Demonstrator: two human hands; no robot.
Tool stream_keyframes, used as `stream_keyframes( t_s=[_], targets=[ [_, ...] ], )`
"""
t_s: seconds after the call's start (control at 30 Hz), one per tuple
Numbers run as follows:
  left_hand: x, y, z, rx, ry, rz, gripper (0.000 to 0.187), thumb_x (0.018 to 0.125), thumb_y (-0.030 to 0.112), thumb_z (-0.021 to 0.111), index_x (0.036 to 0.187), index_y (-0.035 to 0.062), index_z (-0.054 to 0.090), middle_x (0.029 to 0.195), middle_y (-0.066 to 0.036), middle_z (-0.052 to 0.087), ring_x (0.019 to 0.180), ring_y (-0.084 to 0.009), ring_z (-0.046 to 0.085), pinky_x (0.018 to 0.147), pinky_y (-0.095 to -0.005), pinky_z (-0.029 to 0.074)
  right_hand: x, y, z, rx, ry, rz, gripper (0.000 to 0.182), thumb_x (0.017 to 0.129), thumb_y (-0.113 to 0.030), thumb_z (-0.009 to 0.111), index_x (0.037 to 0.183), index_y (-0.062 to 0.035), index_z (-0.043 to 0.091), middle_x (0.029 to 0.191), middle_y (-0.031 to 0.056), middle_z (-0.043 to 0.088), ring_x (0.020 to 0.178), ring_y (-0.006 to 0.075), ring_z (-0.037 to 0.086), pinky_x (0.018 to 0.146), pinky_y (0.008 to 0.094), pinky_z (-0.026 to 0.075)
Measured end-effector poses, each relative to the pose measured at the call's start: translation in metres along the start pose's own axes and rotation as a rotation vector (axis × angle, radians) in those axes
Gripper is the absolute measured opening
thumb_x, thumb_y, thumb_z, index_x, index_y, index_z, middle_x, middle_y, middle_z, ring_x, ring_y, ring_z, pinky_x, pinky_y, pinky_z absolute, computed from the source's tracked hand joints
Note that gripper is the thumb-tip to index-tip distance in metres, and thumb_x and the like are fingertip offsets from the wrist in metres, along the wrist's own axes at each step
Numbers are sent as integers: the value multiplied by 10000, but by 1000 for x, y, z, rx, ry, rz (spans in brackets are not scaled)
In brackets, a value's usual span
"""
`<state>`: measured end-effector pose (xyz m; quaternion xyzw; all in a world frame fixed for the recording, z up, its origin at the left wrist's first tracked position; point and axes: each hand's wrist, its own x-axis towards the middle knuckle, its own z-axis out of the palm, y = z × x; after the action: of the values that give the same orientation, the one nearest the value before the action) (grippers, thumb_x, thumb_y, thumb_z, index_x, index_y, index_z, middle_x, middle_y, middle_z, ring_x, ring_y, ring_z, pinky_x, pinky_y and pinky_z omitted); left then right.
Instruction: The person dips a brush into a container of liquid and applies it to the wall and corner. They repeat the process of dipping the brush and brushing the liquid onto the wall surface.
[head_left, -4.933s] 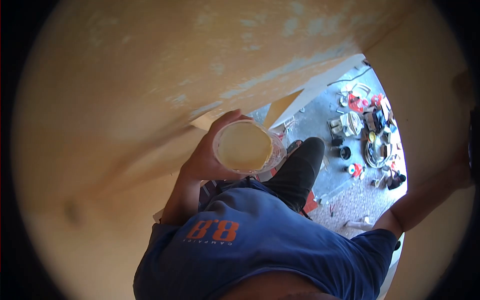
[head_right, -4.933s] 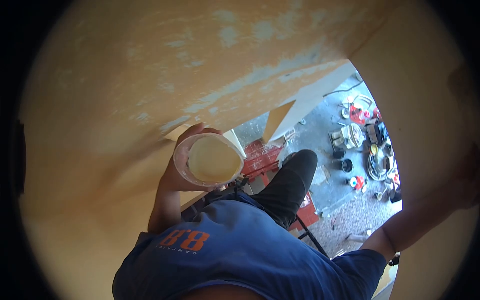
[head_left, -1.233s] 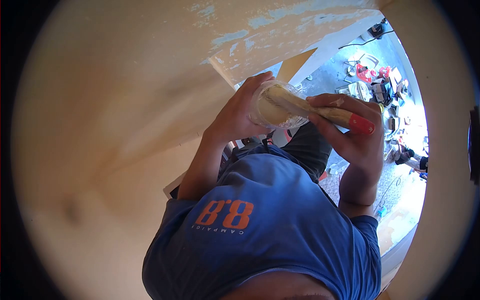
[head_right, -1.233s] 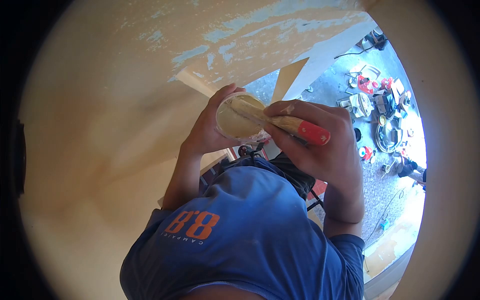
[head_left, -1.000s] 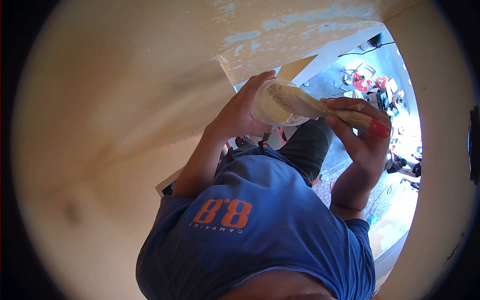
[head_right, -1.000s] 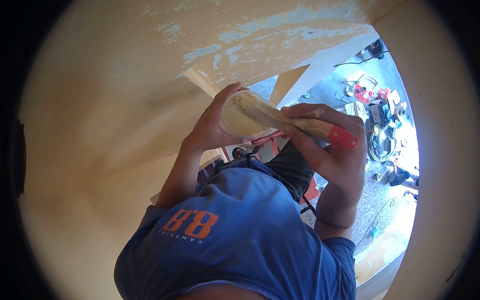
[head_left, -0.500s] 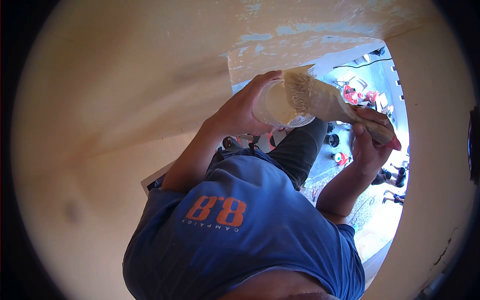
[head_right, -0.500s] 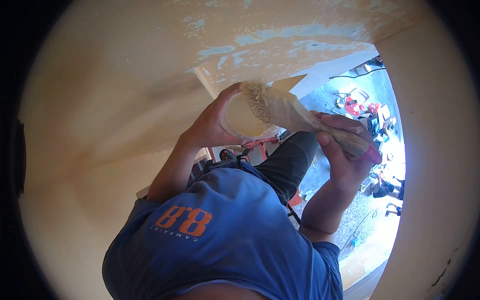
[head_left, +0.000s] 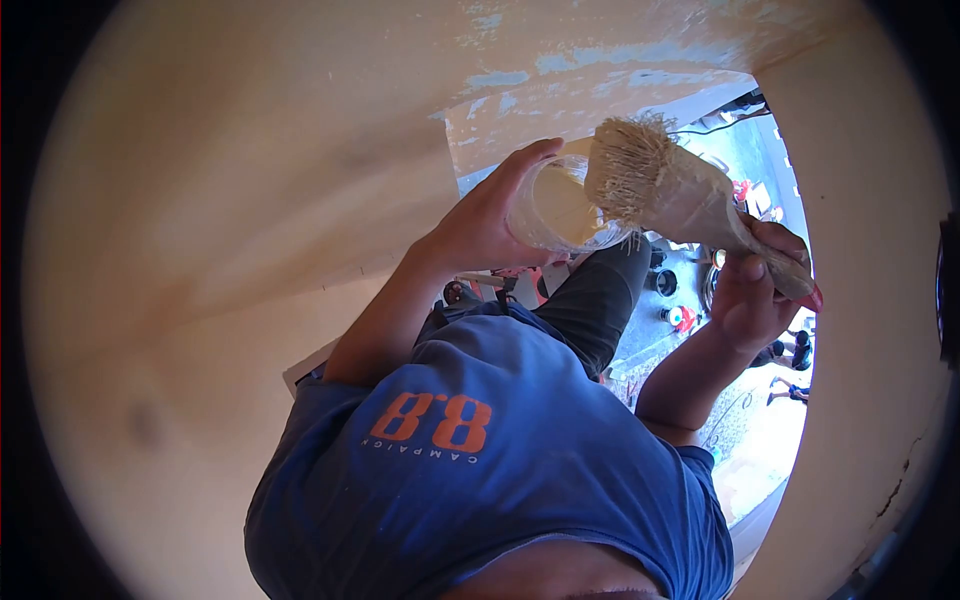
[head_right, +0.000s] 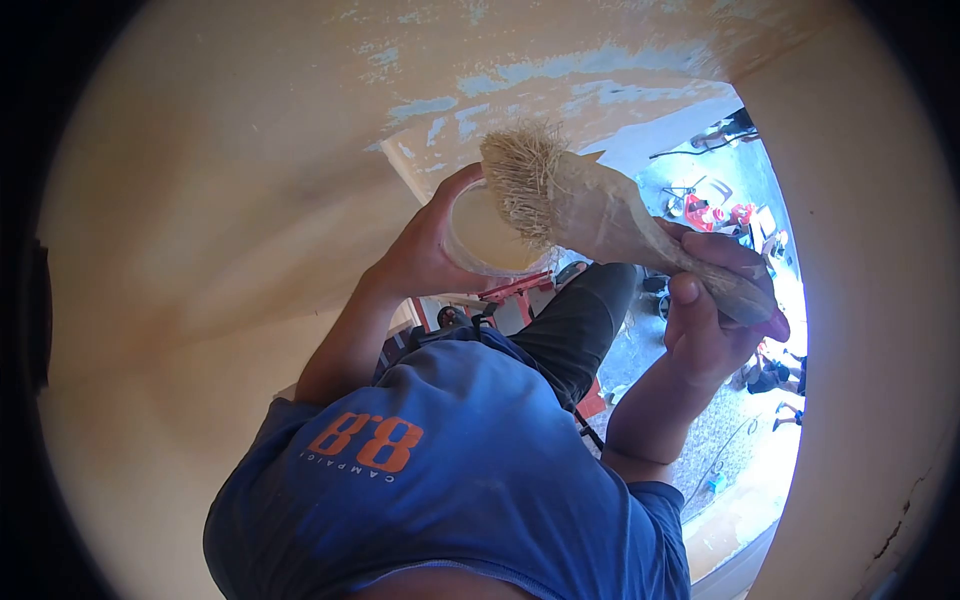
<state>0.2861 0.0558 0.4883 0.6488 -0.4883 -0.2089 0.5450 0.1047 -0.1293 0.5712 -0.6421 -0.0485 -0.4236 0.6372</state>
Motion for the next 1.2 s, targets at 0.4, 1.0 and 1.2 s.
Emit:
stream_keyframes(
  t_s=[0.4, 1.0, 1.2],
  targets=[
    [-4, -3, 1, -73, 22, -58, 1031, 549, 212, 853, 1392, 110, 269, 1382, -143, 357, 1270, -286, 376, 1058, -380, 313, 2, 3, 1, 39, 31, -92, 294, 776, 4, 583, 1052, 85, 522, 1022, 214, 594, 995, 358, 601, 914, 451, 465],
    [-10, -13, -3, -178, 83, -41, 1033, 531, 211, 866, 1374, 65, 288, 1341, -149, 405, 1246, -264, 409, 1043, -362, 313, -27, 34, 11, -105, 101, 69, 282, 776, -73, 684, 992, 51, 550, 957, 221, 634, 931, 318, 634, 853, 386, 491],
    [-10, -17, -6, -83, 92, -6, 1019, 536, 204, 858, 1369, 57, 290, 1333, -156, 413, 1249, -263, 408, 1039, -356, 317, -32, 44, 18, -50, 125, 118, 271, 776, -50, 667, 995, 54, 546, 953, 201, 628, 943, 314, 627, 871, 396, 483]
  ],
)
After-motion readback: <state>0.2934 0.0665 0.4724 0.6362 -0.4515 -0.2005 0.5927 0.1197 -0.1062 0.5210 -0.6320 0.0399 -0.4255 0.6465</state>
